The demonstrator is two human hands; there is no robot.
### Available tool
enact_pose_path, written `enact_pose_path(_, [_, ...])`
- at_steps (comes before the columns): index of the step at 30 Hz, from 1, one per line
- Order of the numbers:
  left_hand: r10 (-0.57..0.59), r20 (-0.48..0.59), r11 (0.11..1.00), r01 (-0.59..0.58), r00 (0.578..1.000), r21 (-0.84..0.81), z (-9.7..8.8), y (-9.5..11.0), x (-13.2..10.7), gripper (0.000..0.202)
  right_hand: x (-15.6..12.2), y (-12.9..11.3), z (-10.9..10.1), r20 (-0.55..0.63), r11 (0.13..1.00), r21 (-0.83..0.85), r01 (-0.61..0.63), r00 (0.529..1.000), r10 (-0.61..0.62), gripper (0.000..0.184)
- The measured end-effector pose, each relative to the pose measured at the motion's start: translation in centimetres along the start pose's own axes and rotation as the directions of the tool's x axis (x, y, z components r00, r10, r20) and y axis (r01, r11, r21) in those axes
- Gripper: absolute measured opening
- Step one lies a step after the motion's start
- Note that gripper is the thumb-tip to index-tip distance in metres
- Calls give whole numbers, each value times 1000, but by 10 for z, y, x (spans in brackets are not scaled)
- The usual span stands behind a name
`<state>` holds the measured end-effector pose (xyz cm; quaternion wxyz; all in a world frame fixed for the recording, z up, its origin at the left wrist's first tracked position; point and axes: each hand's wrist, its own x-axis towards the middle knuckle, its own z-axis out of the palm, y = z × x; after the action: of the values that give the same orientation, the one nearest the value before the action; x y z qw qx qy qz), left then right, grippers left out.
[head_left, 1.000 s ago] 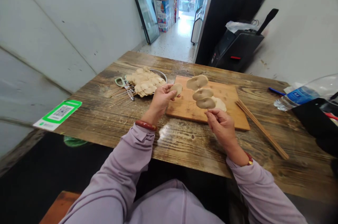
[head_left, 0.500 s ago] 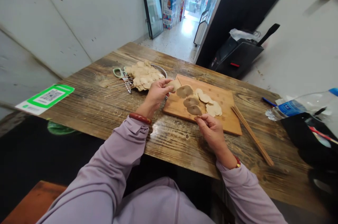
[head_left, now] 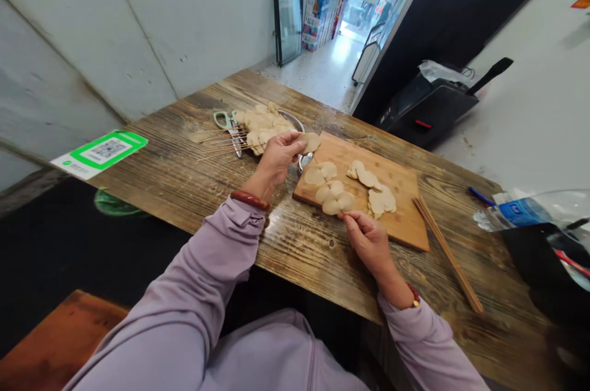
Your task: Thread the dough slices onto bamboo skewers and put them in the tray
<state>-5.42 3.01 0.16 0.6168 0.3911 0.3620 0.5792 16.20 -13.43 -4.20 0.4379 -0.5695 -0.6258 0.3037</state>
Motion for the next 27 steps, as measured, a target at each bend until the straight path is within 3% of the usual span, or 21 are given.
enact_pose_path(19, [34,16,999,-34,999,19,3,1,-2,26,1,0,0,-15,999,-18,29,999,-29,25])
enact_pose_path(27, [52,-26,997,-50,998,58,5,1,-2,24,0,5,2,-38,996,-58,66,997,-68,25])
